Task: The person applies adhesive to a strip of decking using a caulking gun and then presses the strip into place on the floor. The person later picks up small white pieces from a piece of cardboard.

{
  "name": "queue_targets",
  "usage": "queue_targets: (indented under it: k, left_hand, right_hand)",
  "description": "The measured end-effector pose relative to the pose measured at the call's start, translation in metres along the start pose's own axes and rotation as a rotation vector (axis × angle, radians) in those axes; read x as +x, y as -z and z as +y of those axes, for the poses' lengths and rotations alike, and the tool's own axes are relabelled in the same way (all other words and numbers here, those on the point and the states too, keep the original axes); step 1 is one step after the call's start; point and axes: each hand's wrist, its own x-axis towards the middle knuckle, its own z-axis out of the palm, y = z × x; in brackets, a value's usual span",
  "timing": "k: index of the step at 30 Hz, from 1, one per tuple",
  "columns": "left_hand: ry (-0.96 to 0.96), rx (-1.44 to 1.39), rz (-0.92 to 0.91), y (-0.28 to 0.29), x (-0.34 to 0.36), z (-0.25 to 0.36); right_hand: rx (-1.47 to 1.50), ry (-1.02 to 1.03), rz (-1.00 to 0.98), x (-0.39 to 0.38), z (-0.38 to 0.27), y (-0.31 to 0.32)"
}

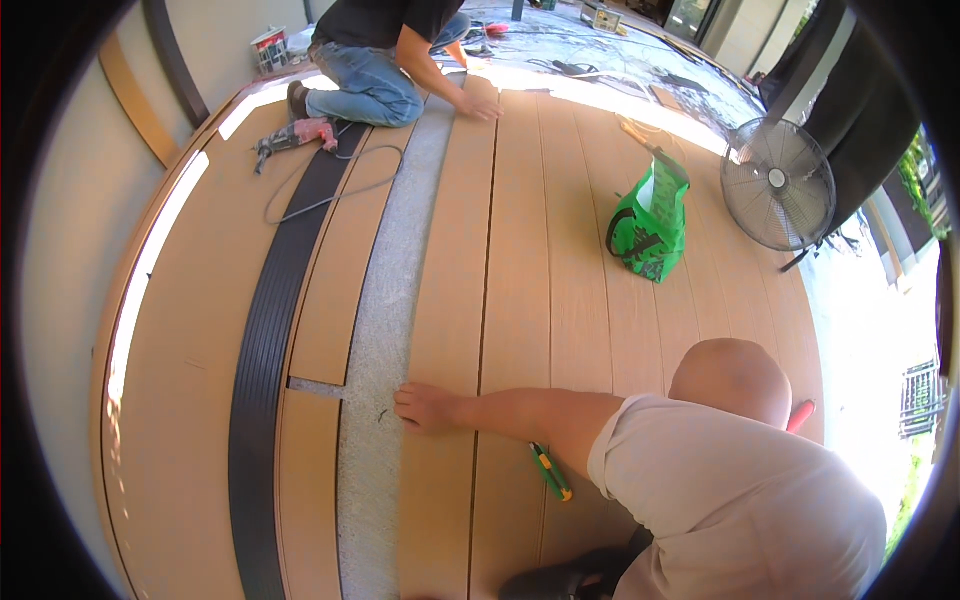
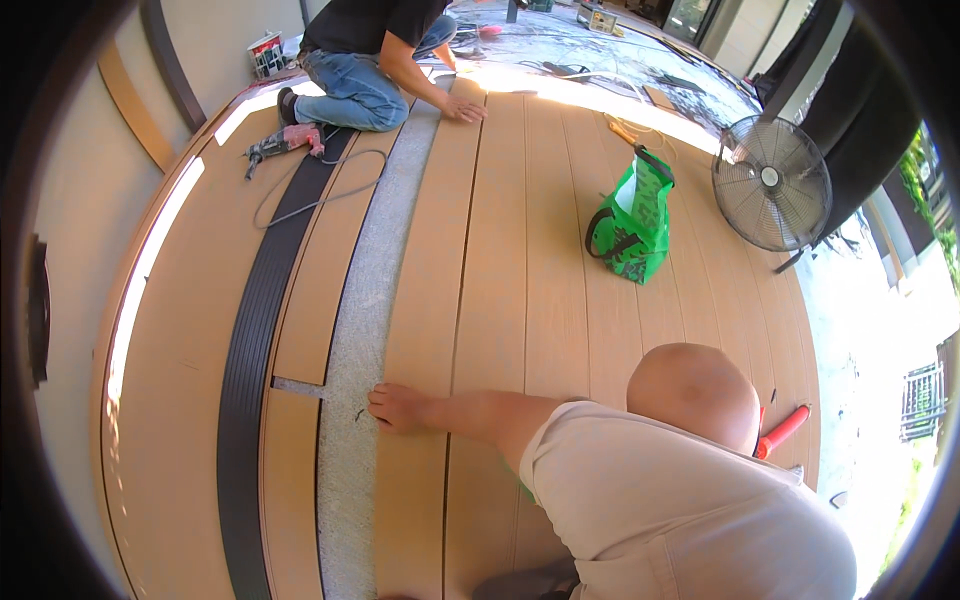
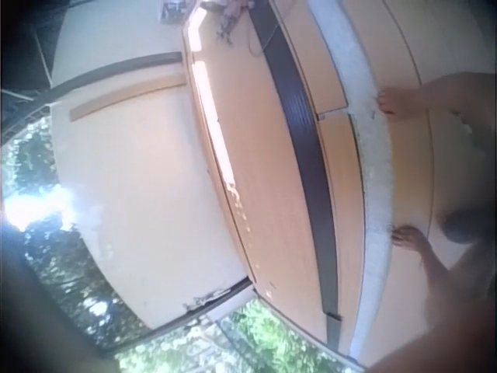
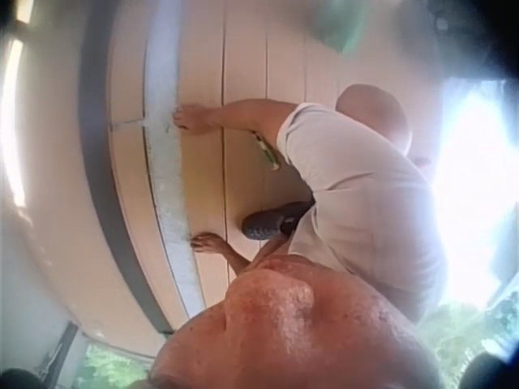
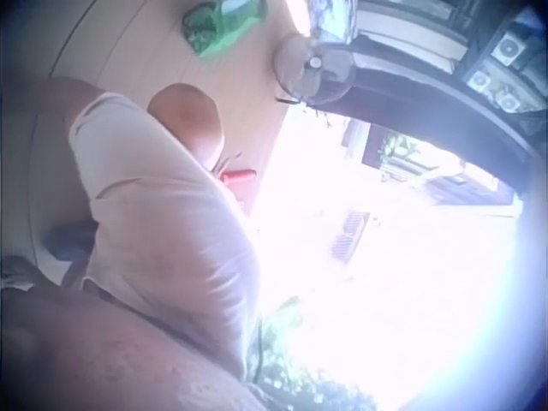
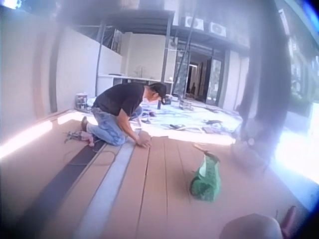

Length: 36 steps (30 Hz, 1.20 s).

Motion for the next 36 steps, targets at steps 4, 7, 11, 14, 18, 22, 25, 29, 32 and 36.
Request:
queue_targets:
  k: [4,7,11,14,18,22,25,29,32,36]
  left_hand:
    - [-0.02,0.006,-0.018,-0.002,-0.003,-0.002]
    - [-0.055,0.054,0.035,-0.01,-0.007,-0.003]
    - [-0.174,0.163,-0.079,-0.003,-0.004,-0.002]
    - [-0.221,0.26,-0.052,0.007,-0.002,0.005]
    - [-0.262,0.365,-0.029,-0.006,-0.005,-0.005]
    - [-0.428,1.002,0.109,-0.048,-0.02,-0.023]
    - [-0.432,0.977,0.054,-0.036,-0.02,-0.015]
    - [-0.431,0.97,-0.026,-0.031,-0.019,-0.016]
    - [-0.425,0.953,-0.085,-0.025,-0.016,-0.015]
    - [-0.113,0.18,-0.276,0.012,0.003,0.006]
  right_hand:
    - [0.036,0.024,0.075,-0.001,0.0,-0.001]
    - [0.064,0.018,0.087,-0.001,0.0,0.0]
    - [0.04,0.029,0.104,-0.004,0.003,-0.001]
    - [0.058,0.005,0.103,-0.007,0.003,-0.001]
    - [0.085,-0.008,0.093,-0.007,0.002,0.002]
    - [0.095,-0.022,0.05,-0.006,0.0,0.004]
    - [0.097,-0.02,0.067,-0.008,0.001,0.004]
    - [0.101,-0.024,0.051,-0.006,0.0,0.003]
    - [0.114,-0.025,0.067,-0.005,0.0,0.0]
    - [0.115,-0.034,0.075,-0.007,0.006,-0.003]
